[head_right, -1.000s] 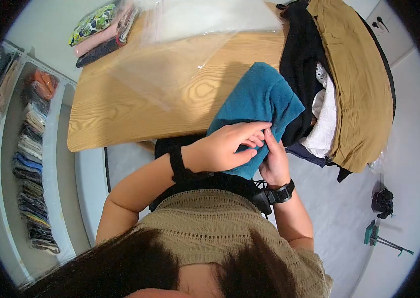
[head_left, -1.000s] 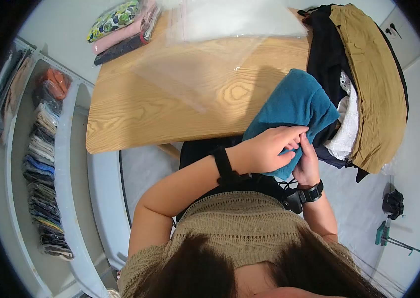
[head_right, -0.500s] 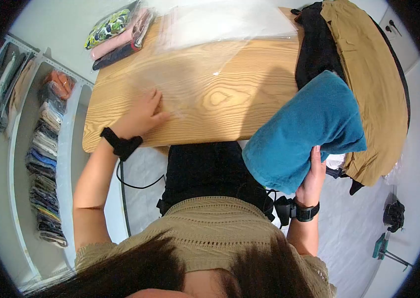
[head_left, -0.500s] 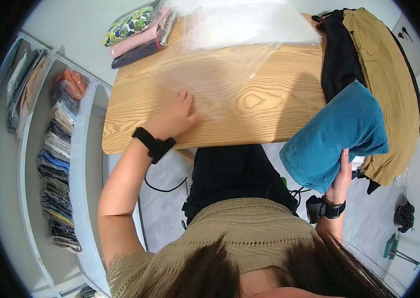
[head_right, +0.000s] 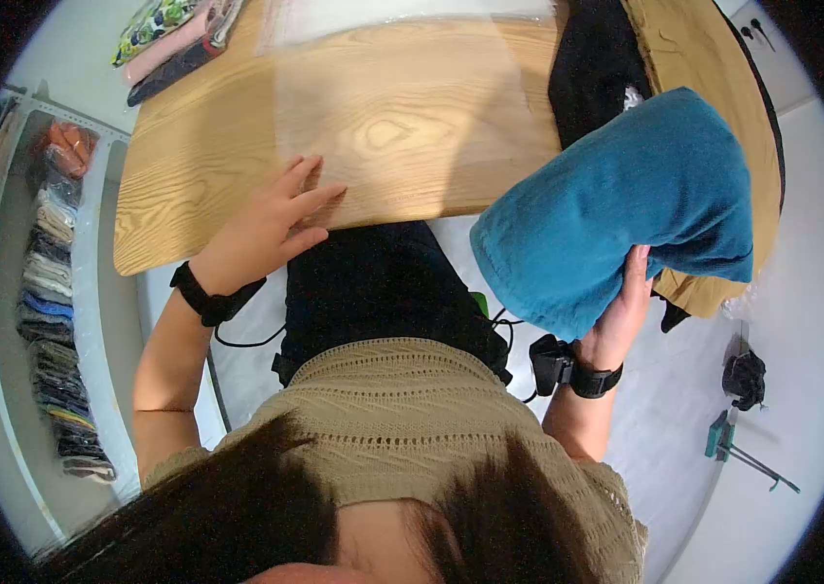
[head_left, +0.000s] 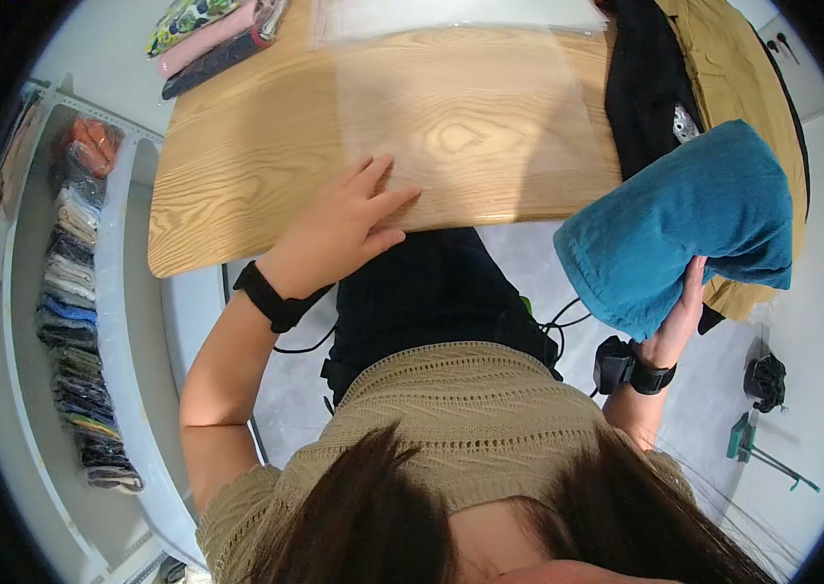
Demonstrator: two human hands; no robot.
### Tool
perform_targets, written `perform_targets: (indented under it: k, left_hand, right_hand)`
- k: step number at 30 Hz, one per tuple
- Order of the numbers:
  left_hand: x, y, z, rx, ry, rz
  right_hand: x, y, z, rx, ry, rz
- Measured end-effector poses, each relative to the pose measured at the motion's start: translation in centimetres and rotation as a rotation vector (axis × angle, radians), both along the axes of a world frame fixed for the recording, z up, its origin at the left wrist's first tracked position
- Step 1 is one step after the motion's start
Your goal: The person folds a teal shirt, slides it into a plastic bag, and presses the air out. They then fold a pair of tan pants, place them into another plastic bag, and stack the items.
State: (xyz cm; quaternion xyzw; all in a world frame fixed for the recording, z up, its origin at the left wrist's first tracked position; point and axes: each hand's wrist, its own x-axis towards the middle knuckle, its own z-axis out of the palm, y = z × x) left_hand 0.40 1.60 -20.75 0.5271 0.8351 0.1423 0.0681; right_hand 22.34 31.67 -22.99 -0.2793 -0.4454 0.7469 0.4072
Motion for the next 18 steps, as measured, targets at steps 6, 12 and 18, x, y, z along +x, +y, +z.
perform_targets:
  k: [6,12,18]
  left_hand:
    - [0.8,0.8,-0.2,-0.025,0.15,0.02]
    - [0.7,1.3,-1.2,0.073,0.188,0.091]
    - [3.0,2.9,-0.1,0.001,0.301,0.23]
  right_hand:
    - [0.3,0.3,0.7,0.007,0.027,-0.055]
    - [0.5,-0.1,1.1,-0.051,0.058,-0.023]
    - [1.1,-0.8,1.7,-0.005,0.036,-0.028]
